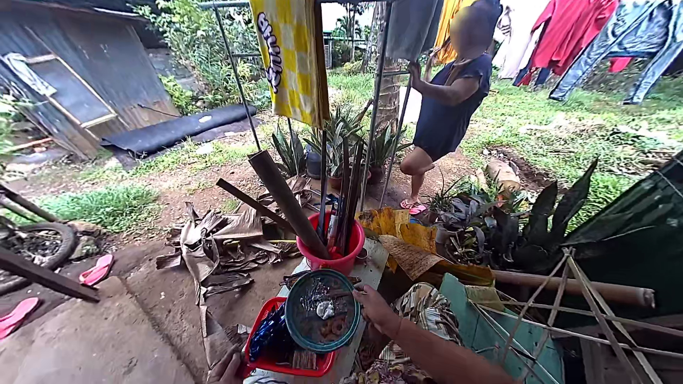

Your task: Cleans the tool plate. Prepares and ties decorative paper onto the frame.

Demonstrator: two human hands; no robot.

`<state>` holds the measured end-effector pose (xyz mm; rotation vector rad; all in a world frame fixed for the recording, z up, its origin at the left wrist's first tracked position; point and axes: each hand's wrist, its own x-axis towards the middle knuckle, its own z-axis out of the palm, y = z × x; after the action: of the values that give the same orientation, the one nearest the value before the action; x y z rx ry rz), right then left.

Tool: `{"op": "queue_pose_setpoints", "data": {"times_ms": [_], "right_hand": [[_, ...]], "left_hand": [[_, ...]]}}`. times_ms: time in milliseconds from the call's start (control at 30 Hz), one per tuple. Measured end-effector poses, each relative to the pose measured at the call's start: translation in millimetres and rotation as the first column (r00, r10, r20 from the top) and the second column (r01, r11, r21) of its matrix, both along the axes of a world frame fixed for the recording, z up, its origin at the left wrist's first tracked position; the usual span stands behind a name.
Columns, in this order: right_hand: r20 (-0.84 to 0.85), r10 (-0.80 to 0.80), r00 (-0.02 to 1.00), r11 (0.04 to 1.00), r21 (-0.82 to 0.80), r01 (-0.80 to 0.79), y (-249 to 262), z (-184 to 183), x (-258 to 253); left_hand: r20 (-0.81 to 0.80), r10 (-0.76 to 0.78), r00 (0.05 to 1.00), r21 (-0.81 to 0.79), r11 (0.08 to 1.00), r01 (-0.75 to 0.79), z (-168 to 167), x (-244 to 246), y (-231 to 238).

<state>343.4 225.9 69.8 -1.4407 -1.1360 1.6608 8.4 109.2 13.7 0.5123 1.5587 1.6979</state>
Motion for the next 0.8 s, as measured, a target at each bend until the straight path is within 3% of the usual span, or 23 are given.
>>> {"op": "queue_pose_setpoints", "data": {"times_ms": [100, 267, 400, 500, 567, 667, 800], "right_hand": [[-0.217, -0.083, 0.973, 0.99, 0.092, 0.105, 6.3, 49.2, 22.2], [-0.345, -0.1, 0.933, 0.926, 0.312, 0.215, 13.4, 114.1, 42.9], [-0.333, -0.054, 0.941, 0.911, 0.37, 0.183, 19.0, 135.2, 55.0], [-0.182, -0.006, 0.983, 0.888, 0.451, 0.089, 24.2, 144.7, 67.2], [0.046, -0.076, 0.996, 0.743, 0.669, 0.026, 26.4, 146.6, 73.6], [0.28, -0.357, 0.891, 0.391, 0.911, -0.13, 26.9, 149.3, 73.4], [0.447, -0.462, 0.766, 0.288, 0.893, -0.346, 27.0, 156.1, 67.0]], "left_hand": [[0.105, -0.104, 0.989, 0.045, 0.994, 0.099, 49.4, 59.8, 42.8], [0.284, -0.373, 0.883, 0.202, 0.924, 0.325, 146.8, 152.9, 79.3], [0.276, -0.431, 0.859, 0.424, 0.857, 0.294, 180.9, 183.4, 82.1], [0.197, -0.329, 0.924, 0.421, 0.879, 0.223, 187.8, 197.8, 81.2], [0.154, -0.282, 0.947, 0.413, 0.889, 0.198, 188.1, 202.2, 78.6], [0.098, -0.244, 0.965, 0.43, 0.885, 0.18, 188.9, 207.0, 73.1], [0.098, -0.241, 0.966, 0.449, 0.877, 0.173, 193.6, 211.5, 64.3]]}}
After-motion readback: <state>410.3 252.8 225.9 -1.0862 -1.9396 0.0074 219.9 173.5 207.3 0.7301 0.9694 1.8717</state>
